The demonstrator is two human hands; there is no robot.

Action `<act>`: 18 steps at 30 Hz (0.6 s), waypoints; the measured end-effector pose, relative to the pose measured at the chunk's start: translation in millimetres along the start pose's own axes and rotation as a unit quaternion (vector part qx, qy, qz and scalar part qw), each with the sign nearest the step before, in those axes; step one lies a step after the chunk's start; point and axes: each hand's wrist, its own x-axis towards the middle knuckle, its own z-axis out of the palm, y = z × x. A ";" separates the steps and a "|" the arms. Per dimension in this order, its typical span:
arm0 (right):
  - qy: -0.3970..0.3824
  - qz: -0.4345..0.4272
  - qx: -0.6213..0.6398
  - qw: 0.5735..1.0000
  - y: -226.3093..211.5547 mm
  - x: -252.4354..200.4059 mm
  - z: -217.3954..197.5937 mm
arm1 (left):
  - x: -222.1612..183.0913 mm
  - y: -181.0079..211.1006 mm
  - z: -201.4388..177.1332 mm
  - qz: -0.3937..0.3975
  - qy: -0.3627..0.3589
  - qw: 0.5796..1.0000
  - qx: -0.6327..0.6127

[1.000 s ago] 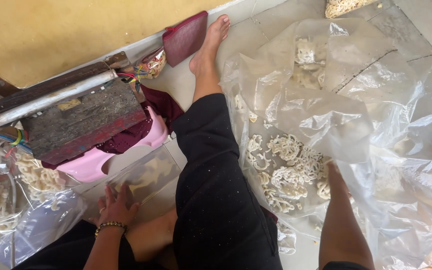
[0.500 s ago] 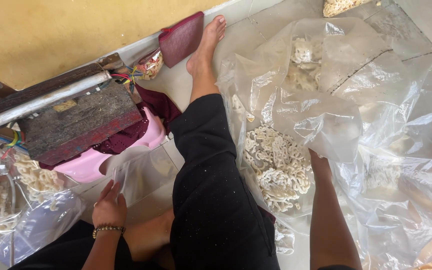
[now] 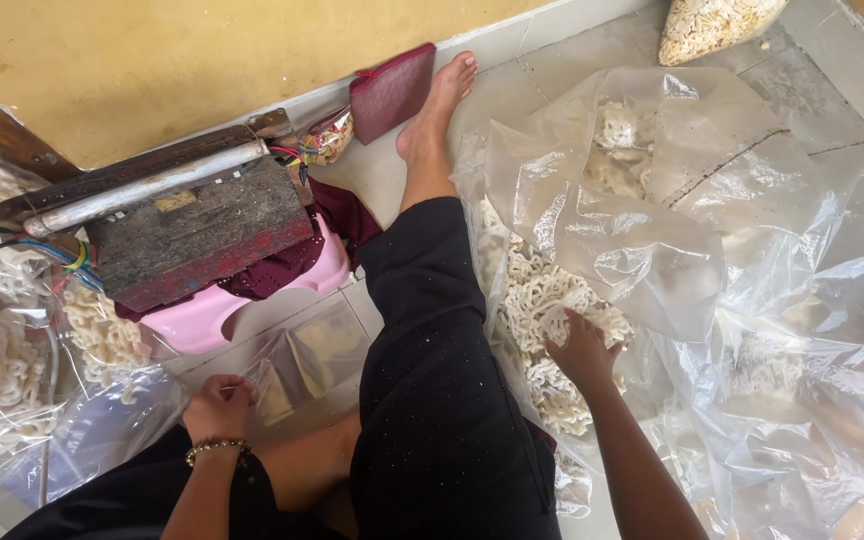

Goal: The person sits on the floor and packs white noodle blocks into clear plastic bags. They pick up portions of noodles, place them into bags, and set the filled bags aside.

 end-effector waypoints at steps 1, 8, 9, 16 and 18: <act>-0.003 0.000 -0.016 1.000 -3.8 -2.8 1.5 | 1.1 0.1 0.4 -0.004 -0.038 0.999 0.030; 0.072 0.009 0.078 0.994 -14.7 -1.7 5.2 | -29.7 13.2 -34.3 0.109 0.079 0.990 0.042; 0.045 0.004 0.066 0.997 -20.0 -1.8 3.5 | -34.4 14.8 -45.7 0.108 0.070 0.991 0.028; 0.198 0.077 0.330 0.920 -11.7 45.8 11.2 | -106.3 70.8 -133.8 0.045 0.015 0.986 -0.161; 0.176 0.096 0.313 0.928 -6.4 57.8 13.6 | -128.7 90.3 -154.3 0.003 -0.004 0.978 -0.207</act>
